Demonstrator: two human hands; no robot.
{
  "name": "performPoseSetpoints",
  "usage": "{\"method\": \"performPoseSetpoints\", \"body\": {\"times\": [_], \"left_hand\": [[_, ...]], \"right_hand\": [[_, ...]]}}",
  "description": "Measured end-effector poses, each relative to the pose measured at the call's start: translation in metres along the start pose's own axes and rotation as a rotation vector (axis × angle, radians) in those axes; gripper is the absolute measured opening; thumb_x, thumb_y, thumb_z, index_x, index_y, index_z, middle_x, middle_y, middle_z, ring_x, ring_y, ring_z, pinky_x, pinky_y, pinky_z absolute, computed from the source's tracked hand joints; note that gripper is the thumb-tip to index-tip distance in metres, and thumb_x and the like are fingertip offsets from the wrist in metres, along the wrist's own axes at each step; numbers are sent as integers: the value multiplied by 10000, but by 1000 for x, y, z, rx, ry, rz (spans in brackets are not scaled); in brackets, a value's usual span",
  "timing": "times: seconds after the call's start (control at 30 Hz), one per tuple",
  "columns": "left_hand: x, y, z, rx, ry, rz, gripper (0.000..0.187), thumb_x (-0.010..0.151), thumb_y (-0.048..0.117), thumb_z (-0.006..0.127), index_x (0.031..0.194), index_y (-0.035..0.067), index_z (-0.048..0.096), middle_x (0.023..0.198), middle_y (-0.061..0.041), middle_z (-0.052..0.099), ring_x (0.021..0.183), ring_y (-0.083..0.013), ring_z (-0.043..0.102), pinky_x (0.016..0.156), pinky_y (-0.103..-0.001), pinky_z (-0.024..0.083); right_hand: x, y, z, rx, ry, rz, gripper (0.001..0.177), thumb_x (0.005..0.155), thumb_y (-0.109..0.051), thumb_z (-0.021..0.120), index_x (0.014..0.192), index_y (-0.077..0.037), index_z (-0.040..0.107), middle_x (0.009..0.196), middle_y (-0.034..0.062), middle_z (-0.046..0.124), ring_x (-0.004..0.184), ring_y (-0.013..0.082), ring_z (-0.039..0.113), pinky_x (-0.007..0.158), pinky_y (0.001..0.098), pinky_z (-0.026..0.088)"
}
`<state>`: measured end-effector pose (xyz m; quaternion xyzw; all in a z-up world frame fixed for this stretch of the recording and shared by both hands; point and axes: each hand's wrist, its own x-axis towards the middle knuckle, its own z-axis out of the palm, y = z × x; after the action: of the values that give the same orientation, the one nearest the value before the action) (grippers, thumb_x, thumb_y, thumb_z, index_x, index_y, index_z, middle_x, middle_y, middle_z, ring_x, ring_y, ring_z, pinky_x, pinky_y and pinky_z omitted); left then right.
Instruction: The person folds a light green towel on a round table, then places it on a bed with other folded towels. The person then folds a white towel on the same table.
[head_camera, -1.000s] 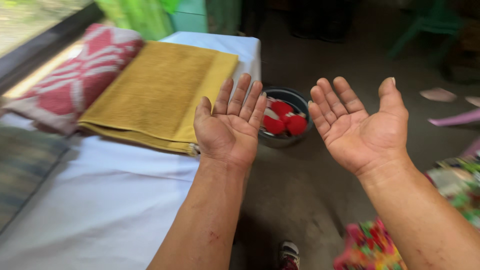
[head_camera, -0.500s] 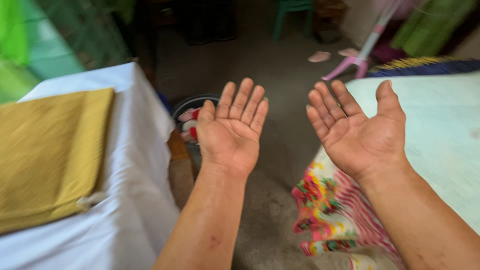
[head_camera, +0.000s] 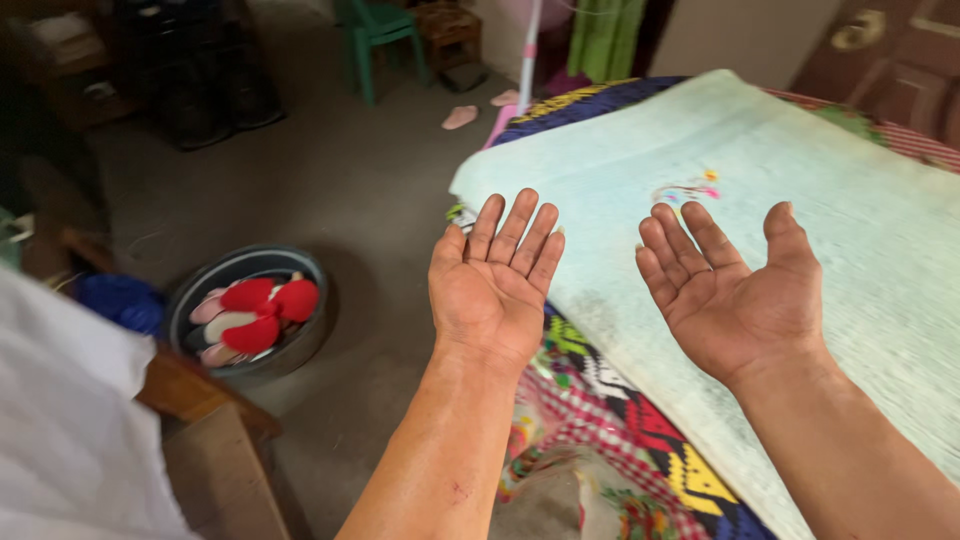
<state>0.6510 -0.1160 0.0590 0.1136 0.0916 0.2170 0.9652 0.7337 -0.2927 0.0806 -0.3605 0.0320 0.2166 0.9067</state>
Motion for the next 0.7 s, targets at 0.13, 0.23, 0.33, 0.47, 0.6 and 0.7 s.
{"method": "performPoseSetpoints", "body": {"times": [0.13, 0.23, 0.33, 0.47, 0.6, 0.7], "left_hand": [[9, -37, 10, 35, -37, -81, 621, 1048, 422, 208, 1507, 59, 416, 1407, -162, 617, 1258, -328, 619, 1064, -463, 510], [15, -63, 15, 103, -54, -169, 614, 1045, 411, 216, 1505, 64, 425, 1405, -151, 628, 1263, -314, 619, 1066, -454, 495], [24, -88, 18, 181, -65, -267, 610, 1042, 410, 219, 1502, 70, 433, 1409, -145, 634, 1272, -297, 618, 1083, -445, 466], [36, -116, 19, 233, -75, -417, 605, 1038, 411, 220, 1486, 78, 452, 1410, -136, 634, 1272, -285, 619, 1094, -444, 444], [55, -140, 12, 304, -136, -532, 586, 1044, 419, 239, 1455, 81, 482, 1392, -136, 649, 1275, -277, 619, 1097, -438, 436], [69, -162, 3, 642, -246, -546, 589, 1030, 431, 291, 1454, 90, 518, 1359, -119, 684, 1272, -247, 623, 1101, -431, 413]], "right_hand": [[-4, -26, -29, -7, 57, -75, 784, 969, -636, 405, 1454, -31, 516, 1467, 153, 557, 1353, 290, 561, 1116, 429, 486], [-8, -40, -49, 26, 126, -112, 772, 964, -633, 417, 1440, -32, 512, 1466, 160, 575, 1349, 302, 562, 1134, 440, 505], [-12, -50, -70, 65, 192, -159, 767, 965, -630, 432, 1437, -30, 503, 1469, 163, 607, 1355, 308, 577, 1135, 449, 500], [-21, -61, -95, 94, 274, -258, 767, 972, -627, 423, 1443, -26, 497, 1456, 164, 610, 1368, 298, 605, 1137, 444, 493], [-27, -67, -114, 103, 421, -326, 722, 992, -580, 409, 1429, -11, 493, 1424, 164, 605, 1337, 304, 616, 1124, 441, 498], [-32, -67, -133, -73, 532, -328, 626, 1031, -478, 417, 1443, -10, 469, 1460, 158, 561, 1344, 278, 587, 1132, 429, 488]]}}
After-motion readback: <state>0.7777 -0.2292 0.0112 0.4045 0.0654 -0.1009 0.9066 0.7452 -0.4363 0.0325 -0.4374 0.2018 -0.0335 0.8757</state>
